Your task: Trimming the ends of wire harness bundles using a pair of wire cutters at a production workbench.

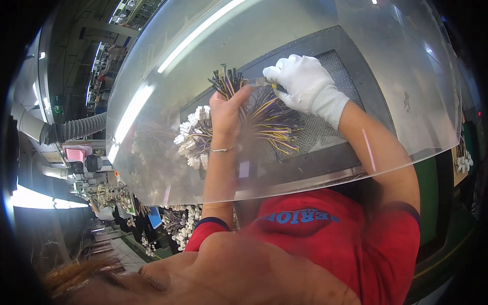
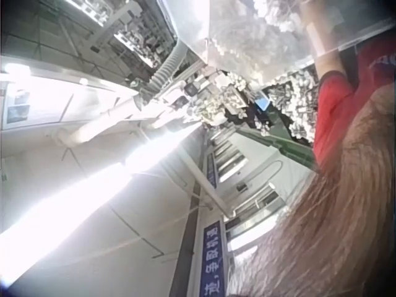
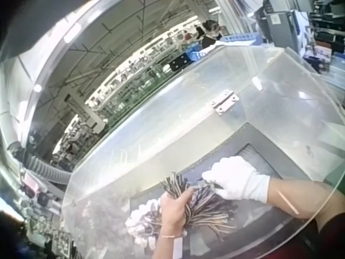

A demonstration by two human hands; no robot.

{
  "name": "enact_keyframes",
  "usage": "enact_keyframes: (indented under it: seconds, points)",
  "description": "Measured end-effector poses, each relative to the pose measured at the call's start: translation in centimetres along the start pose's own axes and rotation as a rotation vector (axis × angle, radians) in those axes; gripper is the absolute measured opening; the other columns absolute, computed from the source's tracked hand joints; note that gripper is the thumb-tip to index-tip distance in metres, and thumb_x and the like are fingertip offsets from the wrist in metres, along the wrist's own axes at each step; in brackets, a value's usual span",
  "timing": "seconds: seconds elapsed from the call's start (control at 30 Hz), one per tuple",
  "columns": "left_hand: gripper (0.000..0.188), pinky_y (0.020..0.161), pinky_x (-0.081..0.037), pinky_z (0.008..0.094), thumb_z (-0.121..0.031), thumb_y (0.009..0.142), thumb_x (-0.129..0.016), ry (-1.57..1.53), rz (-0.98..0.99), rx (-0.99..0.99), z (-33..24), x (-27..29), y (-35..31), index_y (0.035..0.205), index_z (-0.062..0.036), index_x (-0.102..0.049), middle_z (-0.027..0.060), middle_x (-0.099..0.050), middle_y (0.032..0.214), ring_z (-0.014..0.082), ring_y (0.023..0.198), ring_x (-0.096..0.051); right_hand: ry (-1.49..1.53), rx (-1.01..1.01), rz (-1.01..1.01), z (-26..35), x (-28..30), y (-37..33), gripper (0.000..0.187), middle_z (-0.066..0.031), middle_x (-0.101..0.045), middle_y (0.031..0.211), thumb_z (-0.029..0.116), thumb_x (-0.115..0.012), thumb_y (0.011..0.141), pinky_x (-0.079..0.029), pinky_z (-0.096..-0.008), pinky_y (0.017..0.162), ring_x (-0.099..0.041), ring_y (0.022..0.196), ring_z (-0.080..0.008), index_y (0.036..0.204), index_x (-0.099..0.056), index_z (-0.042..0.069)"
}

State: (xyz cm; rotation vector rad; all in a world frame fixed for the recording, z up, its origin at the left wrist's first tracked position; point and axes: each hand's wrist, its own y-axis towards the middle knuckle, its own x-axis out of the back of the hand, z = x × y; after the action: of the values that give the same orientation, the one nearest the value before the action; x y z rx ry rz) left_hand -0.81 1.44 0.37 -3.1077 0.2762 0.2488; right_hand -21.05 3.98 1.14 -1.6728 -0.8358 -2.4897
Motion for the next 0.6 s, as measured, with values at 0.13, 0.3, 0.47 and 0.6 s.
enact_keyframes:
  seconds: [0.13,0.3,0.47,0.6]
  points:
    - [0.018,0.064,-0.048,0.0225,0.002,0.074,-0.074,0.023,0.015,0.006,-0.35,-0.46,-0.28,0.09,0.0001,-0.066,0.004,-0.068,0.083,0.0084,0.07,-0.06,-0.073,-0.001,0.042,-0.04,-0.02,0.05,0.028,-0.0054,-0.057,0.083,0.022,-0.068,0.074,-0.048,-0.0388,0.07,-0.058,0.083,-0.0256,0.099,-0.057,0.014]
    - [0.021,0.069,-0.049,0.0242,0.004,0.072,-0.075,0.087,0.024,0.018,-0.18,-0.54,-0.29,0.09,-0.0001,-0.066,0.0039,-0.068,0.085,0.0106,0.075,-0.062,-0.064,-0.01,0.056,0.05,-0.02,-0.08,0.026,-0.0055,-0.057,0.084,0.022,-0.067,0.075,-0.049,-0.0385,0.071,-0.058,0.083,-0.0258,0.097,-0.057,0.013]
    - [0.022,0.069,-0.049,0.0241,0.005,0.071,-0.075,0.097,0.023,0.028,-0.08,-0.38,-0.17,0.09,-0.0001,-0.066,0.0037,-0.068,0.085,0.0104,0.074,-0.062,-0.03,-0.037,0.104,0.15,-0.08,-0.05,0.025,-0.0056,-0.058,0.084,0.021,-0.067,0.076,-0.05,-0.0382,0.071,-0.059,0.085,-0.0261,0.097,-0.057,0.013]
    - [0.02,0.066,-0.048,0.023,0.005,0.071,-0.075,0.06,0.047,0.026,-0.17,-0.51,-0.21,0.088,0.0,-0.065,0.0025,-0.067,0.082,0.0091,0.072,-0.06,0.005,-0.078,0.149,0.4,0.24,0.04,0.023,-0.0057,-0.059,0.086,0.021,-0.066,0.077,-0.05,-0.0387,0.073,-0.06,0.087,-0.0262,0.097,-0.057,0.014]
